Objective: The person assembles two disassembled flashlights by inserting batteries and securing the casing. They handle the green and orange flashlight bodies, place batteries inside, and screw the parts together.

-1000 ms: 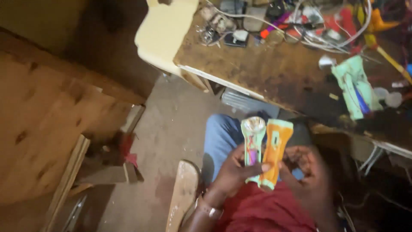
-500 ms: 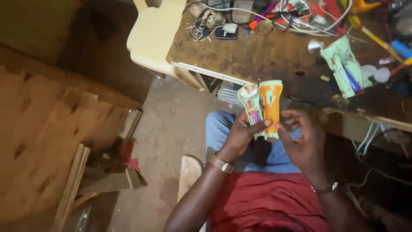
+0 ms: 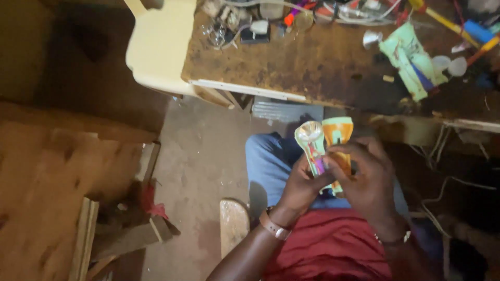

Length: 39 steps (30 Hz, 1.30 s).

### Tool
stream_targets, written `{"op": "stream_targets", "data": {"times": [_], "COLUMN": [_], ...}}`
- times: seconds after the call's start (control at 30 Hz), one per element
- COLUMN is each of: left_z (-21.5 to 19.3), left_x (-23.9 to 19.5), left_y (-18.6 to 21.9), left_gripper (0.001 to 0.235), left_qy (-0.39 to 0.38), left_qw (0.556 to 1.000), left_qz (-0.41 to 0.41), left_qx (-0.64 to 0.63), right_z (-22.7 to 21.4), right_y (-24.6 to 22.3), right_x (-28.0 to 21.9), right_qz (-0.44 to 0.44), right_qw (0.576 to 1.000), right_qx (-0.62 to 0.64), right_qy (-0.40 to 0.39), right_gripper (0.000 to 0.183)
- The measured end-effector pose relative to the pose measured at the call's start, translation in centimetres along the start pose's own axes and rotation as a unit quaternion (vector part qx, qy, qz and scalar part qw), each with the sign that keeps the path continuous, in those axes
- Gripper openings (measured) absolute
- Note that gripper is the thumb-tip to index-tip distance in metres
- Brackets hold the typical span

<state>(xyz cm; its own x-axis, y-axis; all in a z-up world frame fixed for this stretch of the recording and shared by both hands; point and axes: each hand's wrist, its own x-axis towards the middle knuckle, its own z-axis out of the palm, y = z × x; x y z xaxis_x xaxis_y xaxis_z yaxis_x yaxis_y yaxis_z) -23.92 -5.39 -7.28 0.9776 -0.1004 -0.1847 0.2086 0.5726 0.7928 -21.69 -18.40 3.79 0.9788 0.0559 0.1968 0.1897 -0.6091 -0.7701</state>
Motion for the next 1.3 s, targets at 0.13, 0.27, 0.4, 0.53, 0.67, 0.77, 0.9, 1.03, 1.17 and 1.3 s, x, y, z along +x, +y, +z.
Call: {"op": "stream_targets", "data": {"times": [0.13, 0.27, 0.4, 0.53, 0.67, 0.77, 0.9, 1.03, 1.17, 1.3], "left_z": [1.1, 2.5, 2.3, 2.0, 1.6, 2.1, 2.9, 3.7, 4.1, 4.9], "left_x": [-0.6, -1.3, -1.2, -1.2, -1.2, -1.1, -1.2, -1.7, -2.7, -2.4], "left_y": [1.7, 4.9, 4.9, 5.2, 4.5, 4.7, 6.0, 7.5, 8.2, 9.3], "left_gripper": [0.044, 0.047, 0.045, 0.052, 0.054, 0.042, 0.032, 0.031, 0.038, 0.032], "left_qy": [-0.005, -0.018, 0.017, 0.038, 0.034, 0.022, 0.008, -0.002, -0.008, 0.025], "left_qw": [0.999, 0.997, 0.994, 0.994, 0.994, 0.997, 1.000, 1.000, 1.000, 0.998], "left_qz": [0.012, -0.023, -0.070, -0.075, -0.071, -0.044, -0.017, -0.016, -0.028, -0.020], "left_qx": [-0.034, -0.071, -0.080, -0.074, -0.076, -0.052, -0.008, 0.008, -0.002, -0.047], "right_z": [-1.2, -1.5, -0.6, 0.5, 0.5, 1.2, 0.9, 1.6, 1.6, 0.6], "right_y": [-2.5, -3.6, -2.8, 1.1, 4.2, 4.1, 2.8, 4.2, 4.2, 4.6], "right_x": [0.4, 0.2, -0.7, -1.7, -2.0, -2.6, -2.7, -3.3, -3.9, -3.2], "right_qz": [-0.029, 0.037, -0.009, 0.129, 0.216, 0.203, 0.196, 0.195, 0.193, 0.169], "right_qw": [0.999, 0.999, 0.999, 0.981, 0.959, 0.953, 0.931, 0.913, 0.891, 0.881], "right_qx": [0.019, 0.008, 0.029, 0.111, 0.179, 0.223, 0.309, 0.358, 0.410, 0.442], "right_qy": [0.023, 0.006, 0.022, 0.092, -0.035, -0.020, -0.012, -0.004, 0.011, -0.004], "right_gripper": [0.025, 0.019, 0.031, 0.031, 0.031, 0.026, 0.023, 0.030, 0.032, 0.034]}}
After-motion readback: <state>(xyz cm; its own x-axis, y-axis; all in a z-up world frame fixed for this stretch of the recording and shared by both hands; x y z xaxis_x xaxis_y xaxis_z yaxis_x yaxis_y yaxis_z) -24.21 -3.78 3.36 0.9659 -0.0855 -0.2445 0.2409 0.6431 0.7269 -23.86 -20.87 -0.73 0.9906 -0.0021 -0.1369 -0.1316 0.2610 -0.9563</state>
